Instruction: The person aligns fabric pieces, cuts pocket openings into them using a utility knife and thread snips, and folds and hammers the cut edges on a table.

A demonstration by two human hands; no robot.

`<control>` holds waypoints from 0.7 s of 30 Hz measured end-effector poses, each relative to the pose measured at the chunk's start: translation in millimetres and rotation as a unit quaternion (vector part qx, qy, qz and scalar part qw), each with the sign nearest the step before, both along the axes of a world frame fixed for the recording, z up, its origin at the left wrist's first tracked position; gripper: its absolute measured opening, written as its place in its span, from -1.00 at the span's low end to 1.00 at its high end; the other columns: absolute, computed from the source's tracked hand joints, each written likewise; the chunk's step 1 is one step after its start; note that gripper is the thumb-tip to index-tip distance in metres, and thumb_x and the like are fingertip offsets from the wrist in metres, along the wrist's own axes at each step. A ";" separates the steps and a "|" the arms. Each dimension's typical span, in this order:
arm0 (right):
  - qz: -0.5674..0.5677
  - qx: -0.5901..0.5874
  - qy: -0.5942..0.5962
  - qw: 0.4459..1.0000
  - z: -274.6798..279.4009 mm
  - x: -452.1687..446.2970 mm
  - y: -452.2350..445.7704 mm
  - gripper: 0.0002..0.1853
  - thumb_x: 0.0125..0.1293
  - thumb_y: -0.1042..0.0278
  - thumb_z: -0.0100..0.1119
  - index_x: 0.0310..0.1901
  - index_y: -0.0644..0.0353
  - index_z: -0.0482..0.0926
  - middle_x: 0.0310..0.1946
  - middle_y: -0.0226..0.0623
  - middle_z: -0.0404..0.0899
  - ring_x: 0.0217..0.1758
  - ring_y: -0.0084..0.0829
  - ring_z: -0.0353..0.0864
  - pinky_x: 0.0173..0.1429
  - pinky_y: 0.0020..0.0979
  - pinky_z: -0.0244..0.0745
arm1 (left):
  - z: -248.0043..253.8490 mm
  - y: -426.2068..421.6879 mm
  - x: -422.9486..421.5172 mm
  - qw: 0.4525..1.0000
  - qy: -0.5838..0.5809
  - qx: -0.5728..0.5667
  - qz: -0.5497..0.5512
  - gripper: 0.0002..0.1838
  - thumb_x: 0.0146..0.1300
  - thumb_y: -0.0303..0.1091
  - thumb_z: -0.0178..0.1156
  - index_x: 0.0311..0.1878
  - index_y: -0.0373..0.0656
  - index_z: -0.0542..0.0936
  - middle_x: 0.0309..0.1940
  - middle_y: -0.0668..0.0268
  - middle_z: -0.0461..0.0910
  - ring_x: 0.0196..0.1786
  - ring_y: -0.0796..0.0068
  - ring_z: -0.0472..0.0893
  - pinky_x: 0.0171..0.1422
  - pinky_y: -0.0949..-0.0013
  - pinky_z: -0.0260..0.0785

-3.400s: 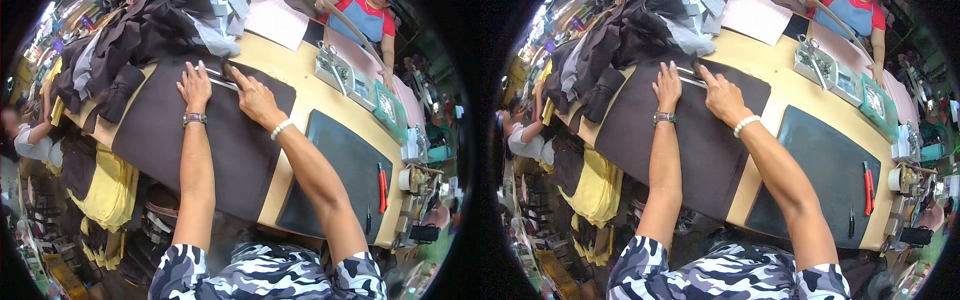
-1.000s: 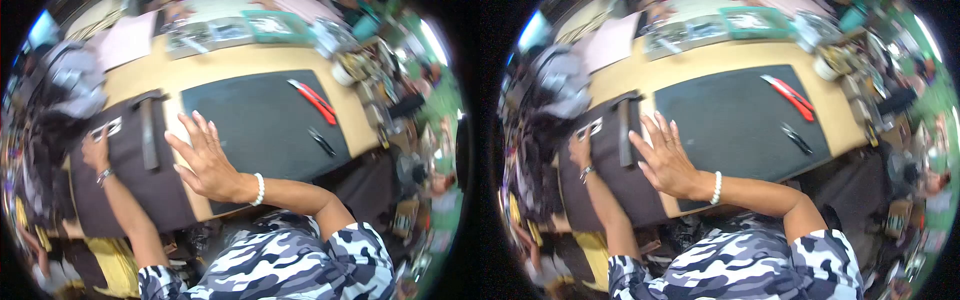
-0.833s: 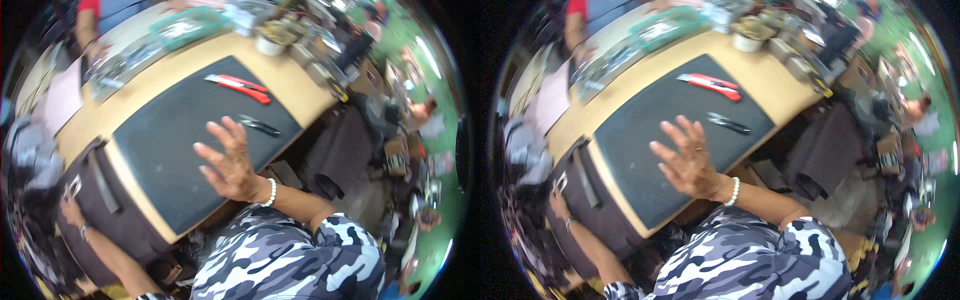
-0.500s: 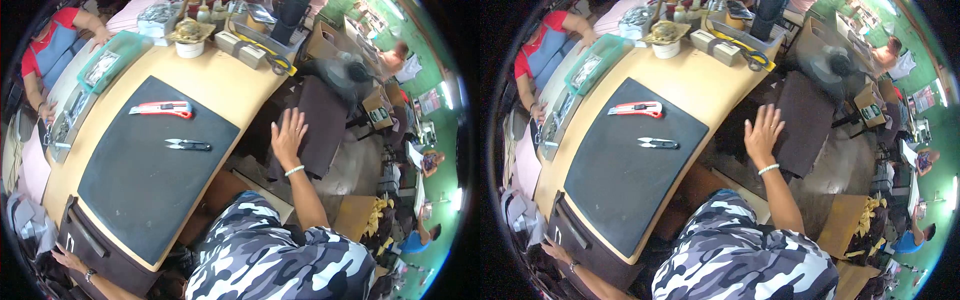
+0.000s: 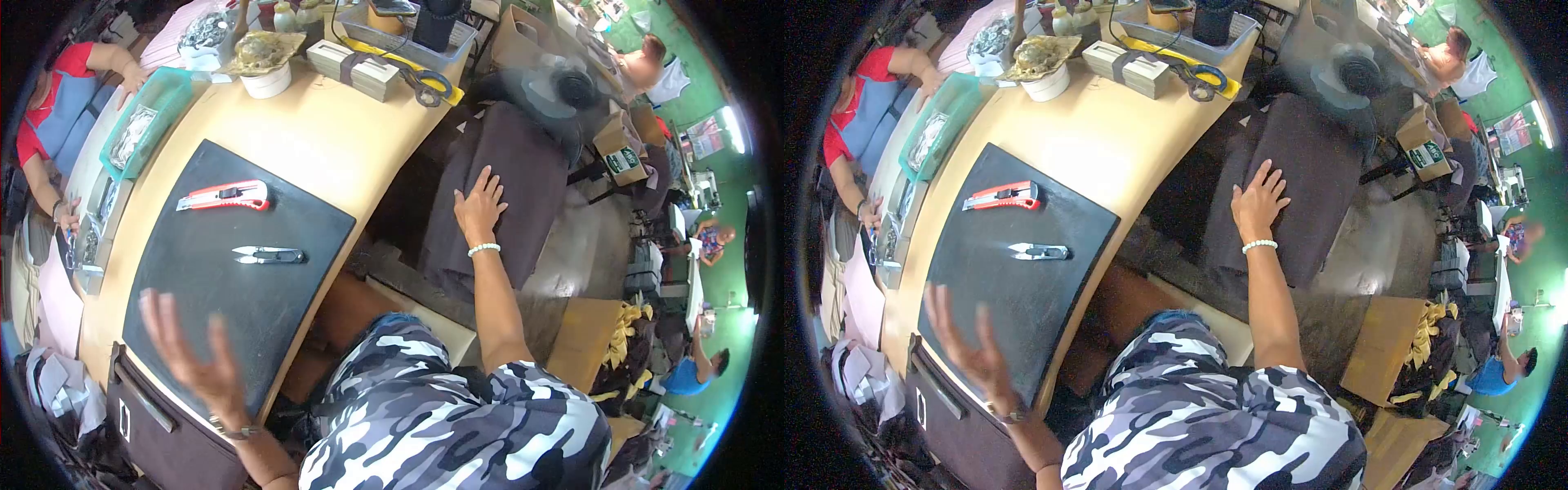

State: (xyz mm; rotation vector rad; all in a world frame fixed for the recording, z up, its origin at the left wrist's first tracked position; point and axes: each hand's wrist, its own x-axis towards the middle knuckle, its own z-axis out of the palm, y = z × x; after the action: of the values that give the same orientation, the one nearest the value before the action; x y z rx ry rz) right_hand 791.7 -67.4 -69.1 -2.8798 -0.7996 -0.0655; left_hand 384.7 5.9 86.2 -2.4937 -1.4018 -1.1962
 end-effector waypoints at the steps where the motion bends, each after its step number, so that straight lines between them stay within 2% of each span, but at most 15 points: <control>1: 0.000 0.007 0.012 1.000 -1.6 3.7 0.4 -0.19 0.22 0.22 0.13 0.40 0.27 -0.07 0.35 0.19 0.05 0.40 0.15 0.06 0.29 0.27 0.09 | 3.1 -10.1 29.5 0.998 -0.014 0.005 -0.061 -0.45 0.14 -0.37 0.22 0.24 -0.22 0.38 0.28 -0.01 0.30 0.35 0.02 0.27 0.38 0.02 0.12; 4: 0.005 0.053 0.037 0.998 -2.2 16.0 -3.4 -0.21 0.20 0.37 0.08 0.41 0.23 -0.09 0.32 0.20 0.09 0.35 0.15 0.16 0.24 0.22 0.21 | -6.7 -32.7 106.8 0.942 -0.077 -0.134 -0.298 -0.52 0.02 -0.37 0.31 0.05 -0.28 0.51 0.14 -0.04 0.43 0.23 -0.01 0.41 0.30 0.05 0.23; 6: 0.022 0.094 0.054 0.994 1.6 21.1 -8.7 -0.22 0.18 0.46 0.03 0.40 0.23 -0.09 0.30 0.22 0.13 0.28 0.16 0.26 0.20 0.15 0.29 | -31.5 -36.1 157.2 0.900 -0.071 -0.191 -0.386 -0.51 0.01 -0.36 0.33 0.06 -0.30 0.51 0.10 -0.02 0.46 0.15 0.03 0.48 0.22 0.15 0.33; 7: 0.035 0.117 0.065 0.990 6.0 23.7 -10.8 -0.23 0.16 0.50 0.01 0.40 0.24 -0.09 0.28 0.24 0.15 0.23 0.17 0.32 0.18 0.10 0.33 | -46.3 -38.3 180.4 0.893 -0.069 -0.203 -0.396 -0.52 0.02 -0.35 0.32 0.05 -0.30 0.51 0.09 -0.02 0.46 0.11 0.03 0.50 0.20 0.14 0.34; 9: 0.052 0.142 0.075 0.986 7.0 28.4 -17.7 -0.22 0.14 0.56 -0.02 0.40 0.25 -0.10 0.26 0.27 0.18 0.13 0.18 0.41 0.13 0.02 0.39 | -77.4 -37.4 217.8 0.865 -0.059 -0.309 -0.392 -0.50 0.10 -0.24 0.28 0.06 -0.32 0.48 0.10 -0.05 0.45 0.13 -0.04 0.47 0.21 0.14 0.33; 11: 0.063 0.149 0.073 0.984 7.0 31.4 -24.0 -0.21 0.12 0.58 -0.02 0.40 0.26 -0.10 0.24 0.30 0.20 0.04 0.18 0.48 0.09 -0.04 0.43 | -113.9 -30.9 253.4 0.872 -0.049 -0.329 -0.359 -0.42 0.17 -0.14 0.22 0.14 -0.37 0.41 0.12 -0.10 0.42 0.19 -0.07 0.42 0.27 0.14 0.28; 13: 0.061 0.191 0.070 0.977 6.2 33.2 -30.3 -0.20 0.12 0.58 -0.02 0.41 0.26 -0.11 0.08 0.30 0.36 -0.07 0.18 0.53 0.02 -0.05 0.44 | -147.7 -20.3 286.9 0.878 -0.041 -0.371 -0.298 -0.33 0.22 -0.04 0.16 0.20 -0.43 0.33 0.15 -0.16 0.39 0.23 -0.06 0.38 0.32 0.16 0.21; 14: 0.054 0.196 0.070 0.977 6.6 32.2 -31.4 -0.20 0.13 0.58 -0.02 0.41 0.25 -0.12 -0.01 0.27 0.44 -0.12 0.16 0.54 0.01 -0.05 0.43 | -154.6 -12.7 300.5 0.844 -0.045 -0.456 -0.277 -0.28 0.24 0.01 0.12 0.21 -0.47 0.31 0.17 -0.21 0.35 0.26 -0.04 0.36 0.35 0.18 0.18; 15: 0.046 0.201 0.071 0.976 6.4 32.3 -33.3 -0.20 0.13 0.59 -0.02 0.41 0.25 -0.12 -0.11 0.25 0.52 -0.16 0.15 0.56 -0.01 -0.05 0.42 | -170.5 -9.7 313.1 0.838 -0.064 -0.484 -0.245 -0.26 0.21 0.04 0.14 0.21 -0.47 0.32 0.07 -0.18 0.45 0.17 0.01 0.46 0.28 0.21 0.25; 16: 0.046 0.207 0.076 0.974 4.4 34.0 -35.2 -0.21 0.14 0.61 -0.04 0.42 0.23 -0.11 -0.30 0.16 0.58 -0.32 0.07 0.59 -0.12 -0.09 0.44 | -179.8 -6.0 323.4 0.809 -0.068 -0.544 -0.213 -0.25 0.19 0.06 0.17 0.19 -0.47 0.34 -0.02 -0.14 0.51 0.08 0.05 0.52 0.21 0.24 0.30; 17: 0.034 0.218 0.100 0.970 5.4 35.7 -37.9 -0.22 0.15 0.62 -0.04 0.42 0.22 -0.10 -0.33 0.14 0.58 -0.37 0.04 0.58 -0.15 -0.09 0.44 | -189.1 -3.6 330.6 0.775 -0.069 -0.602 -0.180 -0.23 0.16 0.07 0.19 0.18 -0.47 0.35 -0.12 -0.09 0.58 0.00 0.10 0.58 0.14 0.27 0.35; 19: 0.012 0.240 0.146 0.960 11.9 38.3 -42.0 -0.22 0.15 0.65 -0.06 0.42 0.20 -0.09 -0.40 0.08 0.57 -0.46 -0.02 0.57 -0.21 -0.11 0.43 | -172.1 -1.8 334.5 0.759 -0.048 -0.626 -0.172 -0.25 0.12 0.05 0.24 0.14 -0.47 0.40 -0.21 -0.01 0.61 -0.10 0.16 0.62 0.04 0.31 0.39; 21: -0.011 0.254 0.188 0.949 21.5 36.5 -44.7 -0.22 0.14 0.68 -0.08 0.42 0.17 -0.06 -0.26 0.14 0.57 -0.28 -0.04 0.60 -0.09 -0.15 0.44 | -175.7 -1.4 336.8 0.743 -0.025 -0.642 -0.186 -0.31 0.09 0.01 0.28 0.07 -0.46 0.46 -0.27 0.03 0.63 -0.16 0.20 0.63 -0.03 0.33 0.42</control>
State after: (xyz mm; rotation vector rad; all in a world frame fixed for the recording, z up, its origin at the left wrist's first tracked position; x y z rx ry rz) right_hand 828.2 -112.1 -47.7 -2.3102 -0.5726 0.2350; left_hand 721.5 4.5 -89.4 -3.7071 -2.3486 -0.1092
